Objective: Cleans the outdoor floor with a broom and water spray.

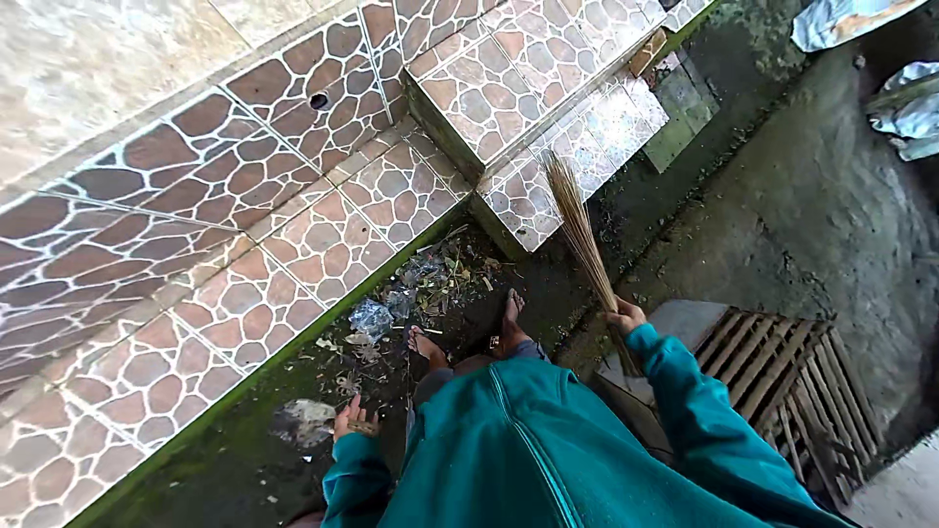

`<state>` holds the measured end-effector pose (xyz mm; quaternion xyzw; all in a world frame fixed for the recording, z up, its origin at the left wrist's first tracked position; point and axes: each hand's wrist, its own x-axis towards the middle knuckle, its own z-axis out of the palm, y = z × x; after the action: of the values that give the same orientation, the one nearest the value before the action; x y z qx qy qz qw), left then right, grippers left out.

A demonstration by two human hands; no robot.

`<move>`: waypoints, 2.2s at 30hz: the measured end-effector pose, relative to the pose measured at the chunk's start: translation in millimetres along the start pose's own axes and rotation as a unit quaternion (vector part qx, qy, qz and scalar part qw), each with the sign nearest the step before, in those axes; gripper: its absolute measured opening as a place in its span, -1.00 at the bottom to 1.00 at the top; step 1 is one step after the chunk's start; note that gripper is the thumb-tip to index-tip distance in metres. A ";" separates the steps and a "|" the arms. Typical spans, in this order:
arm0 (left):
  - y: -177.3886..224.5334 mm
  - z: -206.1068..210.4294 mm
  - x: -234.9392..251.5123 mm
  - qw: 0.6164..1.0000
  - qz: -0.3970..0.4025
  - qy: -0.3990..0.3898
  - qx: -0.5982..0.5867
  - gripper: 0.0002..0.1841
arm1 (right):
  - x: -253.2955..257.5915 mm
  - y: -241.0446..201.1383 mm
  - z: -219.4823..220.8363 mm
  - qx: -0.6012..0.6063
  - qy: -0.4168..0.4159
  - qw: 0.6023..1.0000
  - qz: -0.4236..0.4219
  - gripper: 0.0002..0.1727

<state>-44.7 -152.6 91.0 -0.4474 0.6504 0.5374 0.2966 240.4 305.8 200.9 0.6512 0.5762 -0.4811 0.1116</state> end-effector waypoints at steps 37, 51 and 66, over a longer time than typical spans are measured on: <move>-53.5 44.9 -17.3 0.996 -0.042 0.024 0.076 -0.48 | 20.1 40.9 -35.7 -0.310 -0.095 0.945 0.035 -0.11; -73.3 23.0 -19.4 0.992 -0.042 0.014 0.116 -0.49 | 61.2 -24.1 9.2 -0.475 -0.128 0.869 0.057 -0.17; -79.0 8.1 -20.7 0.994 -0.084 0.051 0.048 -0.47 | 114.9 -46.2 47.0 -0.524 -0.126 0.842 0.023 -0.27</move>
<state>34.4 -141.1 72.8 -0.5124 0.6496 0.4556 0.3284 162.8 361.1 109.0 0.4425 0.7080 -0.1830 0.5191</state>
